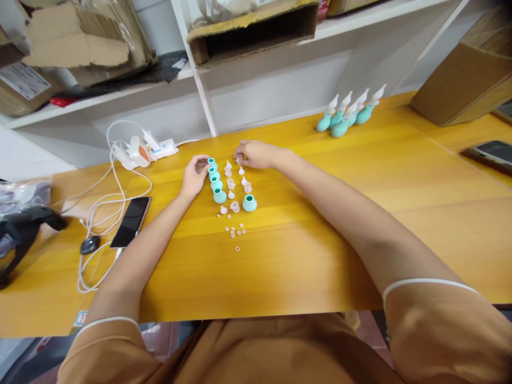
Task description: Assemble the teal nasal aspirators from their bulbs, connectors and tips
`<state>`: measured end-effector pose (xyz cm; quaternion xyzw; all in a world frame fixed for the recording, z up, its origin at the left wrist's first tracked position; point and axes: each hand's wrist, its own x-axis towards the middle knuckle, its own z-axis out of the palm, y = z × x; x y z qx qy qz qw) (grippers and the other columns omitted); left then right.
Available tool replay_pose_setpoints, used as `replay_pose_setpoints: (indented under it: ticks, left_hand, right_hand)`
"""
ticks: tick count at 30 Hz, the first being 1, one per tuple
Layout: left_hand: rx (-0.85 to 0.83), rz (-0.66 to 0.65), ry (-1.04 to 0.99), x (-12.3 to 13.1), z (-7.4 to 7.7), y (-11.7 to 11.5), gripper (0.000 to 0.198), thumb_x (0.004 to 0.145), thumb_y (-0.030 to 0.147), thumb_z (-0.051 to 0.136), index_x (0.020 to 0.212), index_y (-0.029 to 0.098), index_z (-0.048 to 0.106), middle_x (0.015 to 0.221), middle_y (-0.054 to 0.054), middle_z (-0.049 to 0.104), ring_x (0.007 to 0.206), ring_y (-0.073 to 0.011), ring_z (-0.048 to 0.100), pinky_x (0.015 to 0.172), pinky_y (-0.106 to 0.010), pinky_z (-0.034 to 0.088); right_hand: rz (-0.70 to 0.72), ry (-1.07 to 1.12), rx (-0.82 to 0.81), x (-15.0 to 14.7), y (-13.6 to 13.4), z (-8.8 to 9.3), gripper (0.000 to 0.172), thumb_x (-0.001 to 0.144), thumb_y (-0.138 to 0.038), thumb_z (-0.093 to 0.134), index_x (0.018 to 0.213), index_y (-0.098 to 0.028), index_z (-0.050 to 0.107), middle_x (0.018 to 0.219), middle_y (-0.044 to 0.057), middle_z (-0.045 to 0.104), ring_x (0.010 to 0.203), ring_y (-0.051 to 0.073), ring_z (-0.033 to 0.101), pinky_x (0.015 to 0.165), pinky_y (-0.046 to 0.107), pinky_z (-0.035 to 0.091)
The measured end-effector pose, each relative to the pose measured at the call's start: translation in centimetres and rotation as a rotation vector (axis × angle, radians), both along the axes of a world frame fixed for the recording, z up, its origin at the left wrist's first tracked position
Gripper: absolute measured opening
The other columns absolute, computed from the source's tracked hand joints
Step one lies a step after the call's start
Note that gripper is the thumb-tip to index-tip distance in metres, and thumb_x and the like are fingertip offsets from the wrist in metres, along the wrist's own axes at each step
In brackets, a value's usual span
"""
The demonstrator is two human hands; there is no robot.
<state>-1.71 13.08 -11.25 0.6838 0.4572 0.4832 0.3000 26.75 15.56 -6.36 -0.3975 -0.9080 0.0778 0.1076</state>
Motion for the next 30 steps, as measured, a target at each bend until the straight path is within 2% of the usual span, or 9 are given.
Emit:
replay_pose_setpoints:
  ticks: [4, 7, 10, 13, 17, 21, 25, 27, 30]
  left_hand:
    - [0.013, 0.019, -0.027, -0.2, -0.1, 0.1, 0.024, 0.092, 0.031, 0.071, 0.114, 0.022, 0.066, 0.122, -0.009, 0.076, 0.119, -0.0233, 0.072, 0.116, -0.042, 0.055]
    - [0.002, 0.051, -0.060, -0.2, -0.3, 0.3, 0.023, 0.091, 0.029, 0.068, 0.112, 0.021, 0.067, 0.120, -0.009, 0.076, 0.118, -0.0234, 0.071, 0.115, -0.042, 0.054]
    - [-0.027, 0.082, -0.092, -0.2, -0.6, 0.5, 0.021, 0.090, 0.027, 0.065, 0.110, 0.021, 0.067, 0.116, -0.008, 0.076, 0.114, -0.0231, 0.072, 0.111, -0.042, 0.056]
    - [-0.057, 0.095, -0.115, 0.0, -0.6, 0.4, 0.019, 0.091, 0.028, 0.063, 0.108, 0.021, 0.068, 0.113, -0.007, 0.076, 0.109, -0.0222, 0.072, 0.105, -0.039, 0.058]
    - [-0.086, 0.104, -0.147, 0.1, -0.4, 0.3, 0.018, 0.091, 0.028, 0.062, 0.106, 0.021, 0.068, 0.111, -0.007, 0.077, 0.105, -0.0210, 0.072, 0.102, -0.038, 0.059]
    - [-0.109, 0.114, -0.184, 0.2, -0.2, 0.2, 0.018, 0.090, 0.028, 0.061, 0.105, 0.020, 0.068, 0.110, -0.007, 0.077, 0.099, -0.0204, 0.073, 0.100, -0.038, 0.060]
    - [-0.119, 0.134, -0.218, 0.4, -0.2, 0.1, 0.017, 0.090, 0.029, 0.060, 0.104, 0.021, 0.068, 0.108, -0.007, 0.077, 0.096, -0.0198, 0.073, 0.098, -0.038, 0.060]
    - [-0.114, 0.148, -0.236, 0.5, -0.2, 0.0, 0.017, 0.090, 0.029, 0.060, 0.103, 0.022, 0.067, 0.107, -0.006, 0.077, 0.098, -0.0199, 0.073, 0.097, -0.037, 0.060]
    - [-0.076, 0.200, -0.280, 0.3, 0.5, -0.1, 0.016, 0.091, 0.030, 0.058, 0.104, 0.024, 0.064, 0.110, -0.006, 0.076, 0.107, -0.0199, 0.072, 0.099, -0.035, 0.059]
  right_hand:
    - [-0.031, 0.047, 0.007, 0.9, 0.4, 1.1, 0.040, 0.097, -0.016, 0.066, 0.136, -0.013, 0.072, 0.133, 0.018, 0.071, 0.108, 0.027, 0.069, 0.101, 0.035, 0.050]
    - [-0.157, 0.122, 0.094, 3.5, 0.8, 3.3, 0.021, 0.101, -0.025, 0.066, 0.112, -0.014, 0.079, 0.120, 0.017, 0.075, 0.101, 0.027, 0.068, 0.098, 0.038, 0.050]
    - [-0.355, 0.197, 0.193, 7.7, 0.8, 5.8, 0.031, 0.109, -0.030, 0.056, 0.099, -0.016, 0.081, 0.111, 0.016, 0.075, 0.099, 0.027, 0.066, 0.098, 0.038, 0.049]
    - [-0.651, 0.259, 0.301, 12.2, 0.1, 7.3, 0.035, 0.107, -0.010, 0.050, 0.122, -0.014, 0.081, 0.129, 0.018, 0.072, 0.113, 0.023, 0.064, 0.102, 0.035, 0.044]
    - [-0.873, 0.276, 0.318, 16.0, -0.7, 7.2, 0.052, 0.101, 0.002, 0.048, 0.147, -0.008, 0.070, 0.148, 0.028, 0.061, 0.128, 0.023, 0.060, 0.101, 0.037, 0.040]
    - [-1.032, 0.236, 0.187, 17.2, -0.5, 5.4, 0.039, 0.107, -0.009, 0.055, 0.138, -0.009, 0.078, 0.138, 0.031, 0.069, 0.120, 0.022, 0.063, 0.090, 0.043, 0.038]
    - [-1.098, 0.213, 0.100, 17.0, 0.0, 4.5, 0.038, 0.105, -0.003, 0.057, 0.136, -0.006, 0.079, 0.131, 0.033, 0.071, 0.114, 0.016, 0.065, 0.089, 0.043, 0.036]
    - [-1.086, 0.214, 0.111, 16.7, -0.2, 5.1, 0.039, 0.104, -0.001, 0.057, 0.135, -0.005, 0.079, 0.129, 0.034, 0.072, 0.116, 0.016, 0.066, 0.091, 0.041, 0.038]
    - [-1.007, 0.237, 0.167, 15.6, -1.0, 7.5, 0.038, 0.105, -0.004, 0.053, 0.130, -0.008, 0.082, 0.125, 0.029, 0.076, 0.117, 0.018, 0.068, 0.095, 0.038, 0.041]
